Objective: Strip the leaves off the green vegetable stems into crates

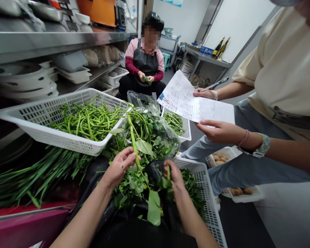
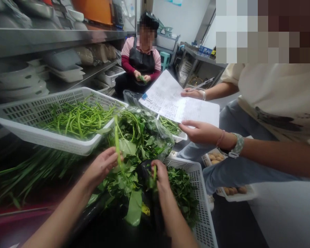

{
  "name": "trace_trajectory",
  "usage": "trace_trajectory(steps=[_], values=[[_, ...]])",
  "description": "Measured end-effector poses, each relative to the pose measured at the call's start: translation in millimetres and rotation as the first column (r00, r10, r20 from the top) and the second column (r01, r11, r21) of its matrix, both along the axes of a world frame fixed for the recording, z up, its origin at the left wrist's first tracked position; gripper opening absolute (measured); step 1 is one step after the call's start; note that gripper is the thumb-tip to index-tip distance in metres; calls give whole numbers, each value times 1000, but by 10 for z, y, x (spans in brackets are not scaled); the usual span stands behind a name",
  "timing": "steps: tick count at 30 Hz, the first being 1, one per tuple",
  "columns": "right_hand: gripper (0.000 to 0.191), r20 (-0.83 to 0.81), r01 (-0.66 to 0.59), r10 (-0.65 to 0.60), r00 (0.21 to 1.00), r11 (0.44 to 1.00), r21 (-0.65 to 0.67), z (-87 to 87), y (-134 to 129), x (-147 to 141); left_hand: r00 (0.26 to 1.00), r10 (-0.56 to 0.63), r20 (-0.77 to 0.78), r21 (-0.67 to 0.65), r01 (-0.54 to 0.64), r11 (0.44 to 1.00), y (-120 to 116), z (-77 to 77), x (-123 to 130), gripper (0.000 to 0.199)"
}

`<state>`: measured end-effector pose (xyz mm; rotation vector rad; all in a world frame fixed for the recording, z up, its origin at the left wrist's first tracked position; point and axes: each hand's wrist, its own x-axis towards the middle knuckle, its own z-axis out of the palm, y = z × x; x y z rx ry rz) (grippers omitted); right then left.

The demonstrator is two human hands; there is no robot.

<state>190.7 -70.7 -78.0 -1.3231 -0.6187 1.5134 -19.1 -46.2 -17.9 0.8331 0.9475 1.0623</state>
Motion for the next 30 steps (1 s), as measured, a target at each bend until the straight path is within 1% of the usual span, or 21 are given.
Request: trace_trajectory(steps=[1, 2, 4, 6, 8, 9, 11, 12, 13, 15, 17, 19, 21, 23, 24, 25, 26, 27, 28, 29, 30], values=[[22, 66, 7, -7, 998, 1000, 0, -3, -61, 185, 998, -17, -54, 9, 17, 1000, -7, -8, 12, 27], [18, 200, 1, -5, 980, 1000, 19, 17, -126, 337, 994, -34, -99, 17, 36, 999, -15, -19, 35, 27], [14, 542, -53, -17, 841, 992, 114, 114, -242, 469, 986, -61, -158, 32, 67, 997, -37, -47, 121, 28], [20, 730, -210, 10, 684, 960, 184, 245, -305, 337, 977, -85, -197, 51, 97, 994, -73, -73, 240, 29], [15, 767, -392, 95, 635, 895, 214, 353, -297, 39, 966, -125, -224, 73, 145, 987, -112, -83, 333, 29], [15, 774, -445, 107, 624, 862, 240, 389, -275, -116, 960, -154, -236, 85, 178, 980, -123, -78, 347, 29], [30, 739, -490, 144, 658, 827, 275, 419, -230, -341, 942, -189, -278, 109, 227, 968, -109, -48, 283, 27], [35, 696, -478, 169, 697, 834, 276, 418, -219, -391, 936, -156, -315, 128, 205, 970, -82, -24, 207, 25], [37, 630, -454, 207, 748, 853, 258, 409, -218, -401, 933, -80, -352, 154, 141, 978, -44, 2, 108, 22], [39, 443, -391, 281, 851, 903, 178, 383, -244, -337, 908, 177, -379, 222, -96, 970, 45, 45, -112, 15], [42, 230, -331, 302, 925, 939, 99, 362, -291, -244, 846, 431, -314, 261, -360, 896, 115, 45, -280, 11], [45, 46, -293, 290, 956, 954, 63, 359, -339, -198, 821, 537, -194, 176, -509, 842, 137, -20, -327, 14], [46, -91, -261, 265, 960, 964, 56, 366, -380, -214, 837, 543, -67, -37, -546, 837, 114, -133, -259, 19], [46, -197, -249, 254, 947, 967, 48, 371, -411, -262, 850, 526, 25, -255, -503, 826, 80, -249, -135, 16], [45, -237, -255, 258, 937, 966, 45, 371, -424, -285, 859, 509, 53, -315, -470, 825, 70, -294, -76, 12], [45, -271, -265, 267, 925, 963, 43, 370, -436, -305, 877, 475, 80, -336, -425, 841, 70, -324, -27, 13], [45, -299, -280, 279, 913, 959, 40, 367, -446, -321, 905, 411, 113, -327, -357, 875, 79, -340, 8, 20], [45, -322, -298, 294, 900, 954, 37, 364, -455, -332, 938, 310, 152, -295, -256, 921, 96, -341, 30, 30], [45, -339, -320, 312, 888, 947, 33, 362, -462, -340, 966, 174, 191, -249, -123, 961, 116, -330, 40, 40], [45, -352, -340, 327, 877, 940, 27, 360, -467, -344, 976, 8, 219, -198, 36, 980, 139, -312, 40, 47], [44, -361, -356, 340, 869, 934, 22, 361, -470, -343, 963, -163, 217, -147, 197, 969, 159, -288, 31, 50]])
